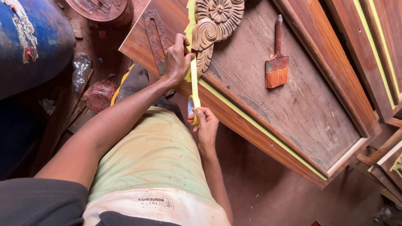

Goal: The person applies yellow masking tape along the edges of a carved wooden panel. They use a small metal tool to press the tape firmly into the grooves of the carving and smooth it onto the surface.

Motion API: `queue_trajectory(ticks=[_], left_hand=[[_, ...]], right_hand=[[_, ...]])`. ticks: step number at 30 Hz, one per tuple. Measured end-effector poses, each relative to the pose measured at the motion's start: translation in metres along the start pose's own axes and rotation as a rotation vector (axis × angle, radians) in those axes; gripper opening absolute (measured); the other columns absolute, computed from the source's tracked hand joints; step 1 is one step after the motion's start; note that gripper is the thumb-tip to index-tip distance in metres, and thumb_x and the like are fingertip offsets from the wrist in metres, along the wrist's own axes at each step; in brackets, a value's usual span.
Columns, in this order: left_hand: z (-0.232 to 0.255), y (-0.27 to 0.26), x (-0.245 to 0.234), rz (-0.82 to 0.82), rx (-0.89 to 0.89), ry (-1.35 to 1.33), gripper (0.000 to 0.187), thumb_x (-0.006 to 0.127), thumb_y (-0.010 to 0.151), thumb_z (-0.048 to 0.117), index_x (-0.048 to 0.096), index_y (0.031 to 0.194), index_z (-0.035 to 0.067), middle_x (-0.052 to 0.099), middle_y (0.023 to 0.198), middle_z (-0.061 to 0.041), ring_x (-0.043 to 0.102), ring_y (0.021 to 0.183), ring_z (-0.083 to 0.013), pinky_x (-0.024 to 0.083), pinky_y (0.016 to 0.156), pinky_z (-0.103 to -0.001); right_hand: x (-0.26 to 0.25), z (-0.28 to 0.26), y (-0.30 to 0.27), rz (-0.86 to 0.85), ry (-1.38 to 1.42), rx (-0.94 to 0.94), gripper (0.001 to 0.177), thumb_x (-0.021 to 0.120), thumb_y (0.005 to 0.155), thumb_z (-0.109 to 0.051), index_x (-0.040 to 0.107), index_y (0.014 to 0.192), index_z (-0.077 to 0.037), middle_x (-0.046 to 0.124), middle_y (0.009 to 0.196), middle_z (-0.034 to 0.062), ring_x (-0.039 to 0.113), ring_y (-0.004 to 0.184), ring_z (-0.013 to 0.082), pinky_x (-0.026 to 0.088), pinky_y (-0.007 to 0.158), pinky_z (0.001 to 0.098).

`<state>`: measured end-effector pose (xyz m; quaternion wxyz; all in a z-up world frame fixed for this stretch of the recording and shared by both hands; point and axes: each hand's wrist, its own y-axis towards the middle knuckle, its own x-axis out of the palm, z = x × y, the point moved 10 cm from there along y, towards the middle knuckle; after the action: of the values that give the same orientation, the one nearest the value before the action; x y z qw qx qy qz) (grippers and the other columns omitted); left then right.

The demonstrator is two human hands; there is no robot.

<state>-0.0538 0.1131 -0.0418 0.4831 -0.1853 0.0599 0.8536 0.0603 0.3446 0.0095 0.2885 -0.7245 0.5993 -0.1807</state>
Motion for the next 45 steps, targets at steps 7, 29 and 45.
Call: queue_trajectory(ticks=[7, 29, 45], left_hand=[[0.019, 0.002, -0.001, -0.02, 0.117, 0.08, 0.035, 0.08, 0.084, -0.003, 0.051, 0.104, 0.004, 0.07, 0.079, -0.011, 0.075, 0.072, -0.0251, 0.058, 0.057, -0.037], [0.03, -0.002, 0.006, -0.025, 0.231, 0.282, 0.036, 0.079, 0.083, -0.002, 0.051, 0.105, 0.004, 0.064, 0.077, -0.013, 0.069, 0.074, -0.0316, 0.053, 0.062, -0.044], [-0.02, 0.023, 0.021, -0.061, 0.07, 0.317, 0.033, 0.072, 0.078, -0.008, 0.05, 0.1, 0.004, 0.061, 0.079, -0.011, 0.064, 0.069, -0.0223, 0.052, 0.06, -0.041]], right_hand=[[0.009, -0.014, 0.0, 0.014, -0.019, -0.013, 0.021, 0.062, 0.103, -0.02, 0.069, 0.102, 0.0, 0.073, 0.08, 0.0072, 0.066, 0.065, 0.0073, 0.042, 0.049, 0.0181], [0.013, -0.019, 0.0, 0.034, 0.005, -0.002, 0.022, 0.062, 0.102, -0.02, 0.069, 0.102, 0.0, 0.074, 0.081, 0.0083, 0.066, 0.065, 0.0069, 0.042, 0.048, 0.0173], [0.028, -0.005, 0.003, -0.017, 0.05, 0.011, 0.022, 0.061, 0.104, -0.02, 0.068, 0.102, 0.0, 0.073, 0.081, 0.0081, 0.064, 0.063, 0.0061, 0.041, 0.047, 0.0175]])
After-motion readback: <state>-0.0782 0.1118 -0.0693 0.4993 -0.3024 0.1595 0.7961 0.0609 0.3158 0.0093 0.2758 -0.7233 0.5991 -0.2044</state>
